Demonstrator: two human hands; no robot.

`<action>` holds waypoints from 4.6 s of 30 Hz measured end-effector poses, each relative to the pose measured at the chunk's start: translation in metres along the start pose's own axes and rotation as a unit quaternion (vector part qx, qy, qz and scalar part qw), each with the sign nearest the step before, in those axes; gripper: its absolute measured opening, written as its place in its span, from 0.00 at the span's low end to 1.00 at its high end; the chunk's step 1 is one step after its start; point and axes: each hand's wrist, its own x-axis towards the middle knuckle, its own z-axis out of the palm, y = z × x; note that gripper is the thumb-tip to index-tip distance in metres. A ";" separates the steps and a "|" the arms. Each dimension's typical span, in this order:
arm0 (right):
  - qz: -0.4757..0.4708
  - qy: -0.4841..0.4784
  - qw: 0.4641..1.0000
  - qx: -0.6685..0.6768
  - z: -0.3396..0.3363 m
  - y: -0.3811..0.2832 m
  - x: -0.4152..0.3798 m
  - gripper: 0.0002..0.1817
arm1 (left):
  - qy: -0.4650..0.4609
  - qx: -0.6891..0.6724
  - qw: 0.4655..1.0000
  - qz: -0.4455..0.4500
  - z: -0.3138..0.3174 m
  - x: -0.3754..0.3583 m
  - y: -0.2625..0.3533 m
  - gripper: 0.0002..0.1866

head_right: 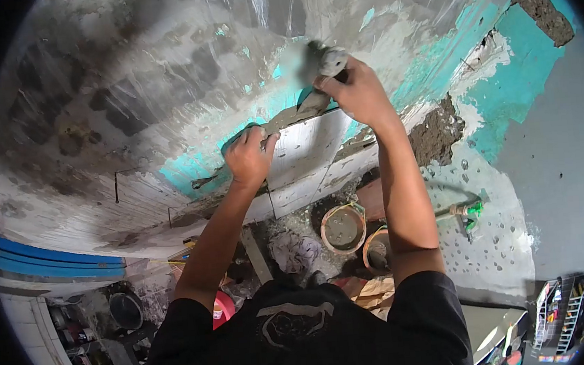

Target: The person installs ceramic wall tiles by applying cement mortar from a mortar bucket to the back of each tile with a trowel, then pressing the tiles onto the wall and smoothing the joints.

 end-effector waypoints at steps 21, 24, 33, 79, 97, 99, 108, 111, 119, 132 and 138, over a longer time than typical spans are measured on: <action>-0.049 -0.019 0.998 0.022 0.012 -0.006 -0.017 0.22 | -0.015 0.045 0.998 -0.028 -0.021 0.012 0.004 0.14; -0.037 -0.032 0.998 0.035 0.023 0.006 -0.011 0.24 | -0.032 0.053 0.996 -0.058 -0.027 0.010 0.008 0.14; -0.074 -0.044 0.996 -0.008 0.040 -0.009 -0.005 0.24 | -0.017 0.033 0.995 -0.094 -0.026 0.006 0.004 0.14; 0.044 0.157 0.955 0.249 -0.010 0.060 -0.083 0.17 | -0.096 0.192 0.920 0.327 -0.054 0.069 0.021 0.20; 0.016 0.122 0.967 0.222 -0.077 0.049 -0.052 0.20 | -0.093 0.233 0.900 0.356 -0.048 0.122 0.079 0.16; -0.004 0.160 0.960 0.231 -0.048 0.061 -0.094 0.20 | -0.113 0.157 0.932 0.307 -0.070 0.112 0.079 0.20; -0.239 0.080 0.958 0.136 0.078 0.092 -0.164 0.19 | -0.052 0.049 0.988 0.136 -0.089 0.001 0.008 0.15; -0.291 0.041 0.951 0.099 0.087 0.090 -0.147 0.18 | -0.052 0.046 0.993 0.094 -0.089 -0.044 -0.014 0.14; -0.272 -0.002 0.961 0.054 0.076 0.136 -0.128 0.19 | -0.133 0.163 0.977 -0.038 -0.125 -0.138 -0.066 0.14; -0.083 0.090 0.929 0.350 0.024 0.188 -0.141 0.29 | -0.151 0.210 0.954 -0.150 -0.136 -0.194 -0.077 0.11; -0.057 0.112 0.639 0.759 0.049 0.156 -0.162 0.33 | -0.168 0.183 0.954 -0.169 -0.113 -0.208 -0.070 0.11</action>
